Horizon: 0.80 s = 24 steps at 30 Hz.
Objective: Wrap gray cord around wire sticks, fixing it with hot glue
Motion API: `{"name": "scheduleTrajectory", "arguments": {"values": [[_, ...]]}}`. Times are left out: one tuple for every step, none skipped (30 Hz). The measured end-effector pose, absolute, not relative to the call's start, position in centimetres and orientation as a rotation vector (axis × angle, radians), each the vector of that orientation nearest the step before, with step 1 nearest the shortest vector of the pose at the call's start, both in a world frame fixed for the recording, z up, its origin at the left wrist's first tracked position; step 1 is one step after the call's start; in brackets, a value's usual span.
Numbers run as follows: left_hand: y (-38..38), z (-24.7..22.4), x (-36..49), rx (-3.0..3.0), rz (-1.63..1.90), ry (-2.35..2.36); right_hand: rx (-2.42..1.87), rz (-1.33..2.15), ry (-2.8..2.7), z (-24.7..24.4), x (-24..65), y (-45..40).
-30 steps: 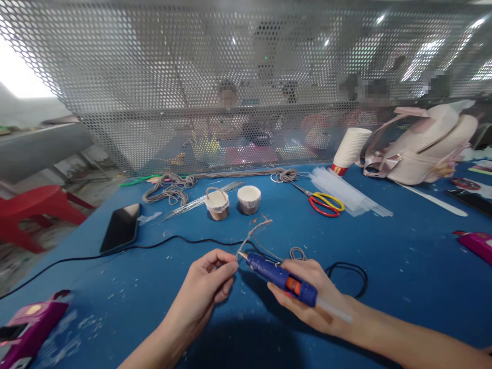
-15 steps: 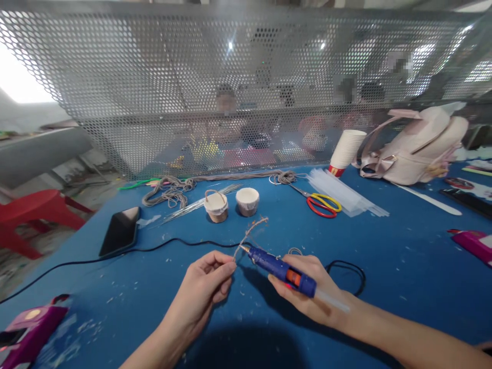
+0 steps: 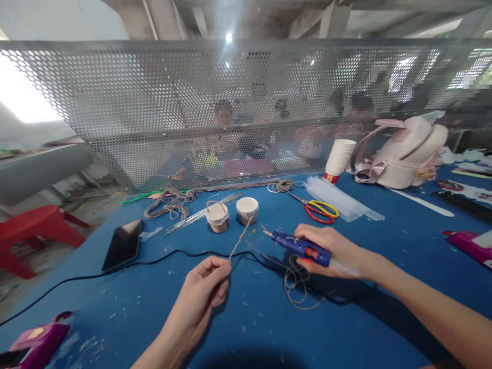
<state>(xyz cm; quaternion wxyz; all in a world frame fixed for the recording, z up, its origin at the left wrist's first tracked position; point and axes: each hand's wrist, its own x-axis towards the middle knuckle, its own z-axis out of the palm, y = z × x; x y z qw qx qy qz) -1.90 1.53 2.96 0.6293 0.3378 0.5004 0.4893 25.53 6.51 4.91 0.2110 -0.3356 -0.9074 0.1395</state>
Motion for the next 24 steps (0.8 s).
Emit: {"name": "scheduleTrajectory", "arguments": {"values": [[1.5, 3.0, -1.9, 0.776, 1.121, 1.142, -1.03, 0.346, -2.571, 4.7, 26.2, 7.4], [1.5, 3.0, -1.9, 0.779, 1.12, 1.137, -1.128, 0.31, -2.606, 4.4, 26.7, 8.3], [1.5, 3.0, -2.0, 0.782, 1.118, 1.131, -1.201, 0.277, -2.636, 4.0, 27.1, 9.2], [1.5, 3.0, -2.0, 0.782, 1.117, 1.126, -1.251, 0.255, -2.684, 3.5, 27.4, 10.1], [1.5, 3.0, -2.1, 0.78, 1.116, 1.122, -1.29, 0.215, -2.723, 2.9, 27.5, 10.8], [1.5, 3.0, -2.1, 0.778, 1.116, 1.119, -1.31, 0.175, -2.764, 2.4, 27.7, 11.5], [1.5, 3.0, -2.2, 0.775, 1.117, 1.117, -1.319, 0.149, -2.795, 1.9, 27.8, 12.1], [1.5, 3.0, -2.3, 0.772, 1.119, 1.117, -1.322, 0.131, -2.817, 1.7, 27.8, 12.5], [1.5, 3.0, -2.3, 0.77, 1.119, 1.117, -1.321, 0.125, -2.829, 1.6, 27.9, 12.7], [1.5, 3.0, -2.3, 0.77, 1.119, 1.117, -1.325, 0.122, -2.819, 1.7, 27.8, 12.8], [1.4, 3.0, -2.3, 0.769, 1.114, 1.118, -1.327, 0.117, -2.785, 1.9, 27.7, 12.7], [1.4, 3.0, -2.3, 0.769, 1.107, 1.118, -1.32, 0.115, -2.727, 2.4, 27.4, 12.4], [1.4, 3.0, -2.2, 0.769, 1.097, 1.119, -1.306, 0.132, -2.648, 2.9, 26.9, 12.0], [1.3, 3.1, -2.2, 0.77, 1.087, 1.12, -1.265, 0.174, -2.543, 3.5, 26.2, 11.4], [1.2, 3.1, -2.1, 0.772, 1.079, 1.122, -1.191, 0.294, -2.452, 4.0, 25.2, 10.8], [1.2, 3.2, -2.0, 0.776, 1.072, 1.125, -1.121, 0.465, -2.36, 4.4, 24.1, 10.1], [1.1, 3.3, -2.0, 0.778, 1.064, 1.126, -1.057, 0.656, -2.265, 4.6, 22.8, 9.5], [1.1, 3.3, -1.9, 0.78, 1.057, 1.127, -1.004, 0.837, -2.171, 4.6, 21.5, 8.9], [1.0, 3.3, -1.9, 0.781, 1.047, 1.126, -0.955, 0.976, -2.081, 4.4, 20.2, 8.4], [1.0, 3.4, -1.9, 0.782, 1.038, 1.121, -0.901, 1.103, -2.011, 4.1, 19.0, 7.9], [1.0, 3.4, -1.9, 0.783, 1.032, 1.114, -0.861, 1.203, -1.934, 3.7, 17.9, 7.6], [0.9, 3.4, -1.9, 0.784, 1.029, 1.107, -0.849, 1.28, -1.858, 3.3, 17.1, 7.3], [0.9, 3.4, -2.0, 0.783, 1.032, 1.102, -0.861, 1.319, -1.796, 3.0, 16.6, 7.0], [0.9, 3.4, -2.0, 0.782, 1.037, 1.098, -0.888, 1.319, -1.748, 2.7, 16.2, 6.8]]}}
